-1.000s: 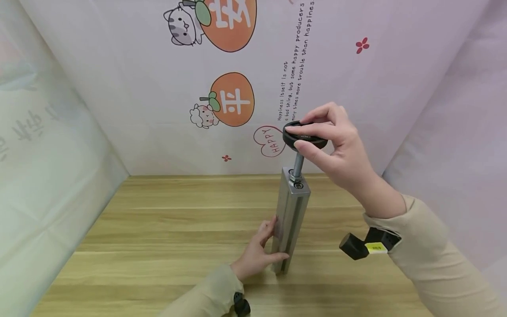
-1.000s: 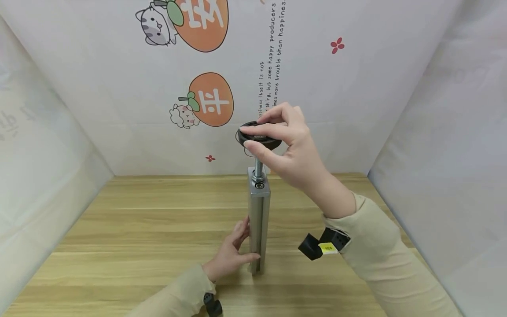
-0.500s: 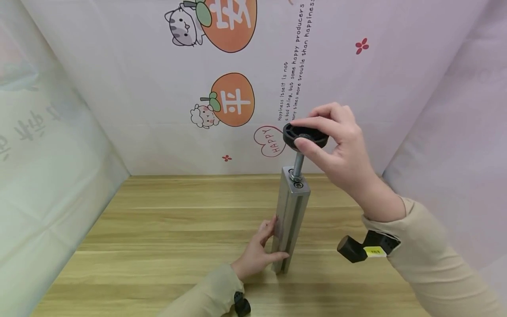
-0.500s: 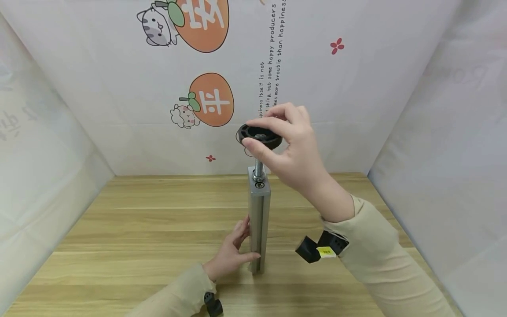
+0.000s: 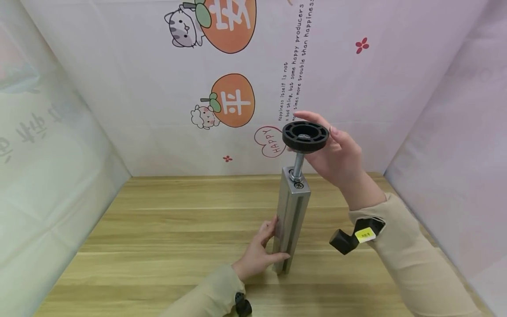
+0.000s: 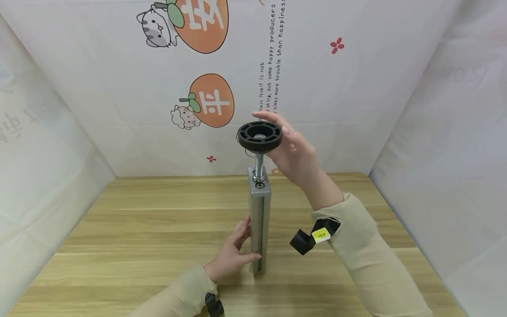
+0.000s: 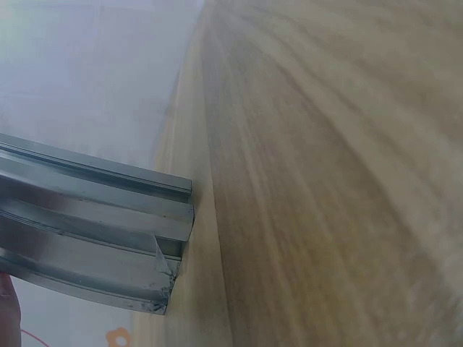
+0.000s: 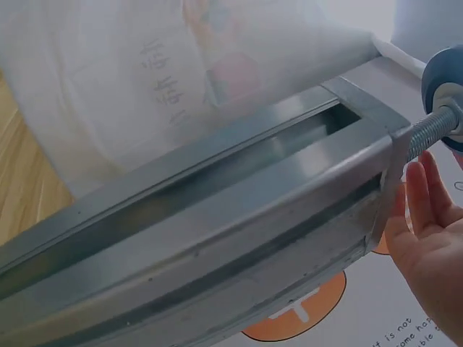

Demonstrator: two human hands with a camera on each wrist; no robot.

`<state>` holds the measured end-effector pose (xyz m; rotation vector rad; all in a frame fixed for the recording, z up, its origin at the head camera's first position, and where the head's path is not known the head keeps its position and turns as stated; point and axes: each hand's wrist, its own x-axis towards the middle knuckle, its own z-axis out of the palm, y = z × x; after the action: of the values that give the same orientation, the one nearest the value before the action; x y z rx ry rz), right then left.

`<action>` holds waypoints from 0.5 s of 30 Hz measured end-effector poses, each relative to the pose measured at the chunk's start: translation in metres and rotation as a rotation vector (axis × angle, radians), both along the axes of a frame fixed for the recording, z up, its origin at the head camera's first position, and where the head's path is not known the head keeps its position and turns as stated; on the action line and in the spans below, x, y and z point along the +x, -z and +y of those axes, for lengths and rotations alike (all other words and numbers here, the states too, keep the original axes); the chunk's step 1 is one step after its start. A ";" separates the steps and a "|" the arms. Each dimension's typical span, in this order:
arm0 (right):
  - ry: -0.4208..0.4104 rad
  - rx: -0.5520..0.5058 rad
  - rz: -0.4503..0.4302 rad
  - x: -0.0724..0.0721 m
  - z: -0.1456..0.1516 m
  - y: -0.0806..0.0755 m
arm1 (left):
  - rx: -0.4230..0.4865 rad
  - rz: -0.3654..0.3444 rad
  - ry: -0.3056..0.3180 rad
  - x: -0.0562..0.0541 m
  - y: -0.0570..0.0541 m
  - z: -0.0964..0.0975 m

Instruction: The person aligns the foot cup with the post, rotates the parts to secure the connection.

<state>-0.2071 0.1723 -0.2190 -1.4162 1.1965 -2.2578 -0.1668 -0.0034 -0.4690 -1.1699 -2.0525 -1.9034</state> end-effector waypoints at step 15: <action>-0.415 -0.106 -0.098 -0.006 -0.012 -0.003 | 0.013 -0.024 0.017 0.001 -0.002 0.000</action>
<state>-0.2131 0.1604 -0.2155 -1.4157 0.6838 -2.0914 -0.1661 -0.0032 -0.4665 -1.1718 -2.0457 -1.9441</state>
